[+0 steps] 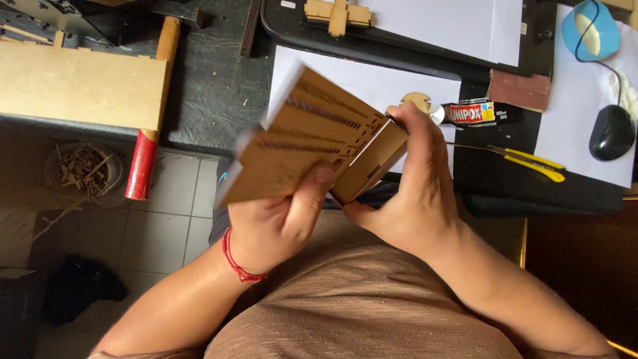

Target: Assembling a small laser-cut wooden box by applying glue to the edges and fitting the panels together.

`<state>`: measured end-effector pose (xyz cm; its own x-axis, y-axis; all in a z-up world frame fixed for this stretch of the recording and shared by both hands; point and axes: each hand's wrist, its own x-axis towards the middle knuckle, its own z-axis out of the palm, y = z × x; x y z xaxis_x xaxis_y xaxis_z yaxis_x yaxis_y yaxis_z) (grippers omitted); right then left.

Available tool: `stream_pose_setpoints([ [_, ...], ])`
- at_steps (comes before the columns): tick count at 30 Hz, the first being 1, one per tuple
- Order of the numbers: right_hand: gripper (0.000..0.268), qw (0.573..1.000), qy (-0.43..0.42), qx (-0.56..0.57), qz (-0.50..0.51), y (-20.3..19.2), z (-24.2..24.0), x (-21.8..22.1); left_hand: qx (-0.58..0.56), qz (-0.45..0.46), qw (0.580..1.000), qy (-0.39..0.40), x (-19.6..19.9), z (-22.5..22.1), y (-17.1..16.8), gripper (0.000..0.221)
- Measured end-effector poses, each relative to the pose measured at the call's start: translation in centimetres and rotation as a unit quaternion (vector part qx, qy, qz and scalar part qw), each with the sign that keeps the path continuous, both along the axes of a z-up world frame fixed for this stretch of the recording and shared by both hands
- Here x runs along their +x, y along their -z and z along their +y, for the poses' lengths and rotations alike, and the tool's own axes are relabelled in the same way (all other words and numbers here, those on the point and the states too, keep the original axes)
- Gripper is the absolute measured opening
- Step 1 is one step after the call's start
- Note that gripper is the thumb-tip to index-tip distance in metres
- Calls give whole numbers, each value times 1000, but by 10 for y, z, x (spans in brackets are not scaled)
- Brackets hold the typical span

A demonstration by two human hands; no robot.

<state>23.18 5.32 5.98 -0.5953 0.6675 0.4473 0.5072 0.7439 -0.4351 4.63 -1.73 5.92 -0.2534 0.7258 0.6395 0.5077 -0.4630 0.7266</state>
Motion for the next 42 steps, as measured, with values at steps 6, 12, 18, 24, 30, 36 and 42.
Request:
stream_pose_setpoints([
  [6,101,997,-14,-54,49,-7,4,-5,-81,-117,990,16,4,4,-15,43],
  [12,102,996,-7,-73,54,-6,2,1,-107,-106,988,-18,10,-2,-11,41],
  [18,100,999,-1,-34,-11,-11,1,3,-32,136,990,27,0,-8,8,18],
  [24,100,997,-2,-58,56,3,-4,7,-46,-51,997,19,7,-6,-5,23],
  [30,104,993,-29,-46,108,14,-4,11,-76,-162,984,25,17,-9,-13,35],
  [36,99,993,-25,-30,111,9,0,11,-95,-217,969,72,15,-4,-3,18],
  [42,83,994,-13,78,73,0,-3,6,-219,-143,958,118,17,-4,5,23],
])
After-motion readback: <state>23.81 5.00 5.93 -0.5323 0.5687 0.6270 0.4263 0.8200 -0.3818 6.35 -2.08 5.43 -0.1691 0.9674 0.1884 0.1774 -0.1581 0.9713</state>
